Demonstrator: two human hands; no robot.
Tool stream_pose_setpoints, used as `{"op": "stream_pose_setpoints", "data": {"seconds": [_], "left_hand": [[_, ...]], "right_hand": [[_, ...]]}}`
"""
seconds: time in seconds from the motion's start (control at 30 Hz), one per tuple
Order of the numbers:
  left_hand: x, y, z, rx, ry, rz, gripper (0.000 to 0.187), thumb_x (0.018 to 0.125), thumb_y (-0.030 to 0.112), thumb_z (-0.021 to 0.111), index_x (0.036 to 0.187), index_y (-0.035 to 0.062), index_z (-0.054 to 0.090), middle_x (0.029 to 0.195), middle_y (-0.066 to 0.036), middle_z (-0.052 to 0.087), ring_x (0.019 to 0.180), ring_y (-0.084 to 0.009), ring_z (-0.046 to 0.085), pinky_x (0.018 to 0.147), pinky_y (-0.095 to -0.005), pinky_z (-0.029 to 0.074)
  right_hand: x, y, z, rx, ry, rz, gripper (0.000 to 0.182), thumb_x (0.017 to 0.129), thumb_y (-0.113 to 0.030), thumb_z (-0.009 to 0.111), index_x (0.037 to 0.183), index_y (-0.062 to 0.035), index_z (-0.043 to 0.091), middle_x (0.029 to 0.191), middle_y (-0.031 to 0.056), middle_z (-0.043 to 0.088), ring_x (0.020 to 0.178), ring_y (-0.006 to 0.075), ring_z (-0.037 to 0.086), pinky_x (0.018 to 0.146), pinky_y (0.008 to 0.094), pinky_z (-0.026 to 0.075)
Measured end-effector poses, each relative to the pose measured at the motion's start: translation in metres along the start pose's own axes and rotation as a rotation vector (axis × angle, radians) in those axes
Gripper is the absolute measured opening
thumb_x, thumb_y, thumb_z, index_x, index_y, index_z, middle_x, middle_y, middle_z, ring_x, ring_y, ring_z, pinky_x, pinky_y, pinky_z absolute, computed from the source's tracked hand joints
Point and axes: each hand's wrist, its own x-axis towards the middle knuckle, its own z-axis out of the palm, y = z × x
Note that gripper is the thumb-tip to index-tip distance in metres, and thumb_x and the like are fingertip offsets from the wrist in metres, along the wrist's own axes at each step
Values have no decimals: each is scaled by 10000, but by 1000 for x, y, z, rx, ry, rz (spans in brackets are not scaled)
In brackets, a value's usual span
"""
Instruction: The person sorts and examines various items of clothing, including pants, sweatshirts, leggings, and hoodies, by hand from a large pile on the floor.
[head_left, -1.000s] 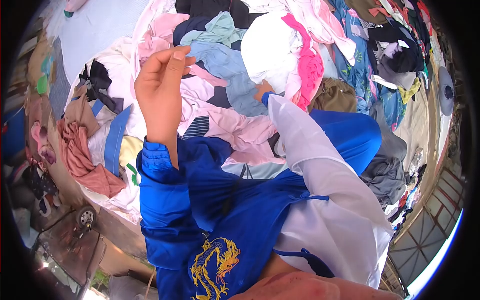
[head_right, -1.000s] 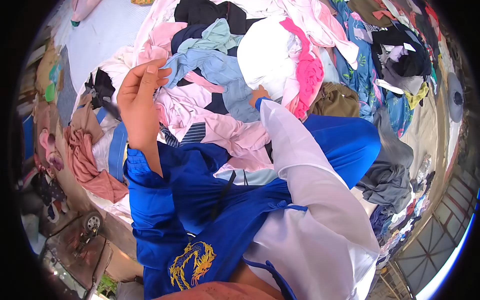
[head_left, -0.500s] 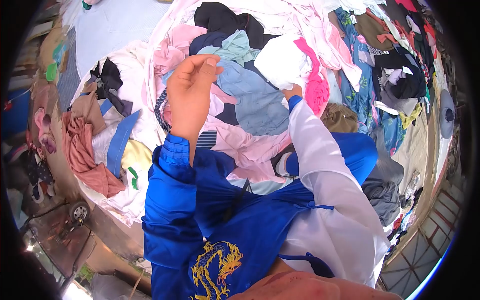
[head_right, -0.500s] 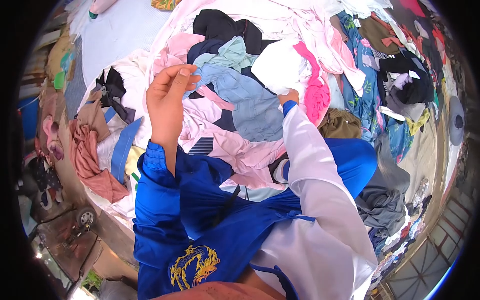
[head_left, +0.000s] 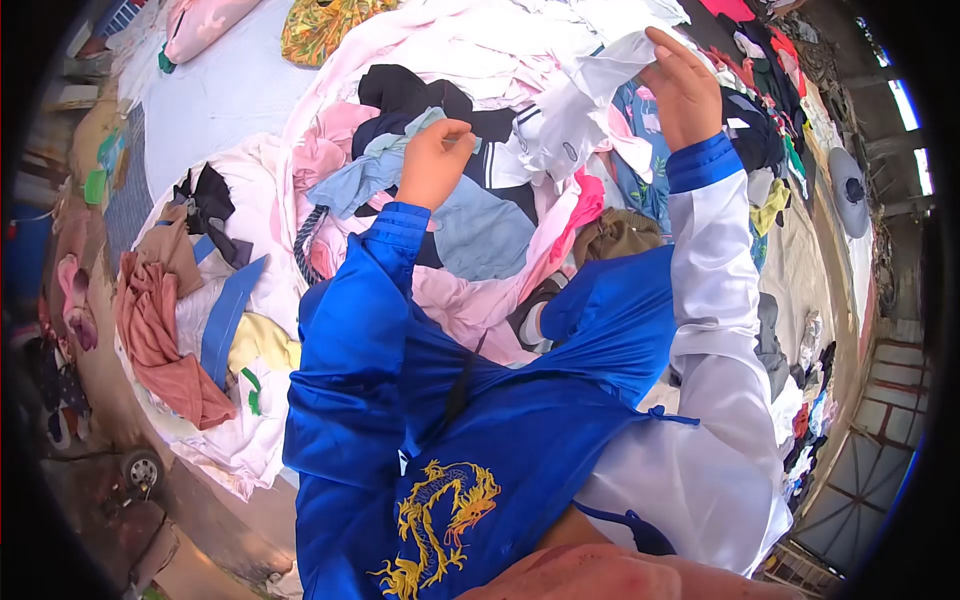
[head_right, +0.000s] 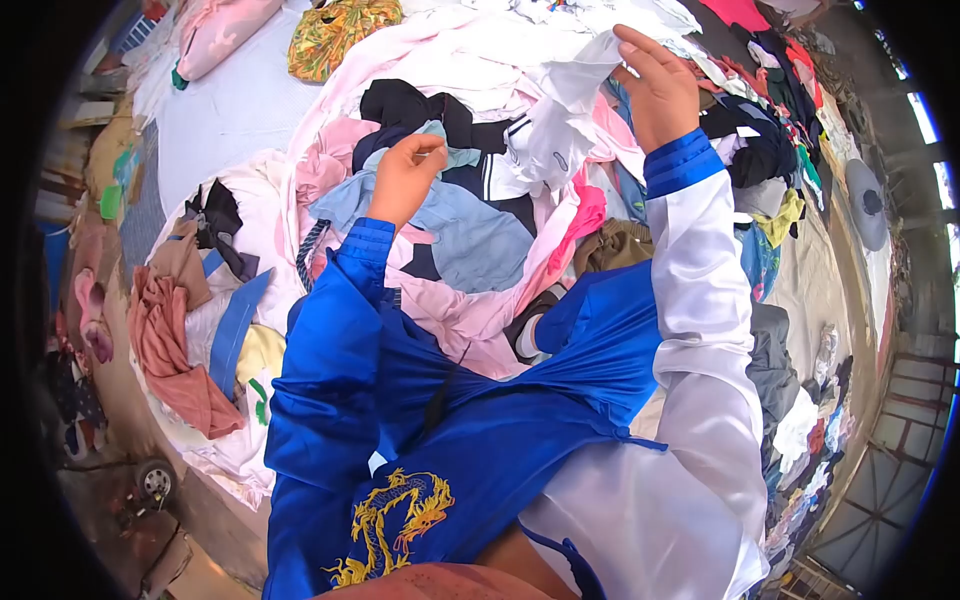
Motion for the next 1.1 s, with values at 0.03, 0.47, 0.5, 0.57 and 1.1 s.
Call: {"op": "stream_pose_setpoints", "data": {"seconds": [0.03, 0.47, 0.5, 0.57, 1.1], "left_hand": [[-3, 1, 5, 67, -15, 24, 298, 876, 172, 679, 1099, -23, 644, 977, -105, 696, 819, -167, 680, 710, -280, 513], [-20, 47, 62, 53, -23, 288, 782, 722, 185, 811, 1360, -20, 408, 1294, -209, 535, 905, -243, 602, 786, -329, 491], [-21, 49, 68, 31, -54, 302, 678, 734, 178, 798, 1309, -1, 488, 1239, -186, 587, 903, -250, 628, 784, -336, 501], [-19, 46, 79, 81, -220, 429, 489, 789, 185, 744, 1226, 23, 598, 1190, -188, 620, 1120, -347, 589, 944, -391, 460], [-24, 17, 63, 200, -496, 84, 243, 769, 179, 654, 929, -2, 677, 860, -216, 675, 834, -375, 654, 715, -393, 496]], "right_hand": [[4, -34, 3, 17, -69, -76, 340, 916, -123, 631, 1213, 42, 623, 1203, 106, 631, 1086, 187, 578, 973, 365, 430], [18, -275, 84, 7, -731, -790, 422, 978, -158, 471, 1293, 122, 492, 1283, 203, 568, 1203, 282, 528, 1073, 403, 402], [23, -280, 80, 22, -809, -743, 427, 977, -162, 471, 1294, 125, 491, 1276, 206, 572, 1198, 284, 530, 1072, 399, 402], [27, -298, 81, 87, -714, -496, 437, 975, -171, 473, 1294, 126, 490, 1263, 210, 580, 1187, 288, 536, 1069, 389, 404], [-88, 19, -35, -1017, -558, 122, 746, 741, -267, 791, 1385, -45, 486, 1335, 147, 516, 1215, 276, 509, 988, 362, 423]]}}
